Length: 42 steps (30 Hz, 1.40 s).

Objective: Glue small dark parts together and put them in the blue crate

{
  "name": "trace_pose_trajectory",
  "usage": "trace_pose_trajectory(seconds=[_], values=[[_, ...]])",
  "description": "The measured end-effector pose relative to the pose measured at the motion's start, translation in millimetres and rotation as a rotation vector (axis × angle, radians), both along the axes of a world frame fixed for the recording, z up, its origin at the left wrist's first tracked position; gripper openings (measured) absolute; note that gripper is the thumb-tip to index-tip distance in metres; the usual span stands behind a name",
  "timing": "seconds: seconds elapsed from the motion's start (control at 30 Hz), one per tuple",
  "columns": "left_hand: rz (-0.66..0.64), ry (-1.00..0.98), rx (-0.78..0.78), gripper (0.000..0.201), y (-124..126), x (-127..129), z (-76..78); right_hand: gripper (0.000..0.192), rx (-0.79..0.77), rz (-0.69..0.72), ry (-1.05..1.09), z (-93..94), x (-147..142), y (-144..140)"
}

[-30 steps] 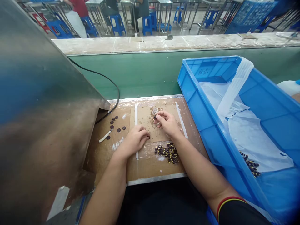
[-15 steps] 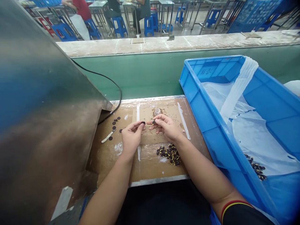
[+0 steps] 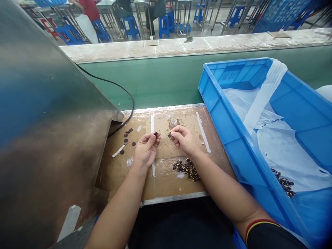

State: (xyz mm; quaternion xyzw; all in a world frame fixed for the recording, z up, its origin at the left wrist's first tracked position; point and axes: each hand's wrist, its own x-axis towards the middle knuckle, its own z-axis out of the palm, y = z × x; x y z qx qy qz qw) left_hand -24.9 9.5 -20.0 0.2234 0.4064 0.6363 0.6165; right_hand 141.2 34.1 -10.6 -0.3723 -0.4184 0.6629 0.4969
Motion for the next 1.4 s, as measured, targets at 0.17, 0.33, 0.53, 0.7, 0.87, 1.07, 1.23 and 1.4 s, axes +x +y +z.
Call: trace_pose_trajectory(seconds=[0.17,0.33,0.53,0.7,0.87,1.07,1.23,1.4], values=[[-0.003,-0.115,-0.06,0.037,2.2,3.5,-2.2,0.012,0.051,0.005,0.0,-0.7,-6.4,-7.1],[0.008,-0.146,-0.073,0.038,3.3,3.6,-3.6,0.023,0.123,0.006,-0.019,1.5,-10.3,-10.7],[0.045,-0.171,-0.059,0.034,4.5,1.8,-5.6,0.025,0.165,0.001,-0.049,0.4,-13.4,-13.4],[0.067,-0.214,-0.075,0.027,4.9,1.2,-4.8,0.017,0.198,-0.05,-0.045,-1.8,-17.5,-16.7],[0.077,-0.25,-0.063,0.018,3.3,4.8,-2.5,0.02,0.196,-0.041,0.02,-4.7,-23.6,-17.2],[0.068,-0.287,-0.026,0.021,0.3,9.3,-1.8,0.02,0.18,-0.06,0.057,-7.2,-26.2,-16.3],[0.061,-0.248,0.004,0.021,-0.2,10.1,-1.5,0.02,0.187,-0.066,0.045,-8.8,-25.2,-15.8],[0.074,-0.165,0.039,0.026,-0.2,12.9,-0.9,0.018,0.242,-0.109,-0.02,-11.9,-25.7,-17.5]])
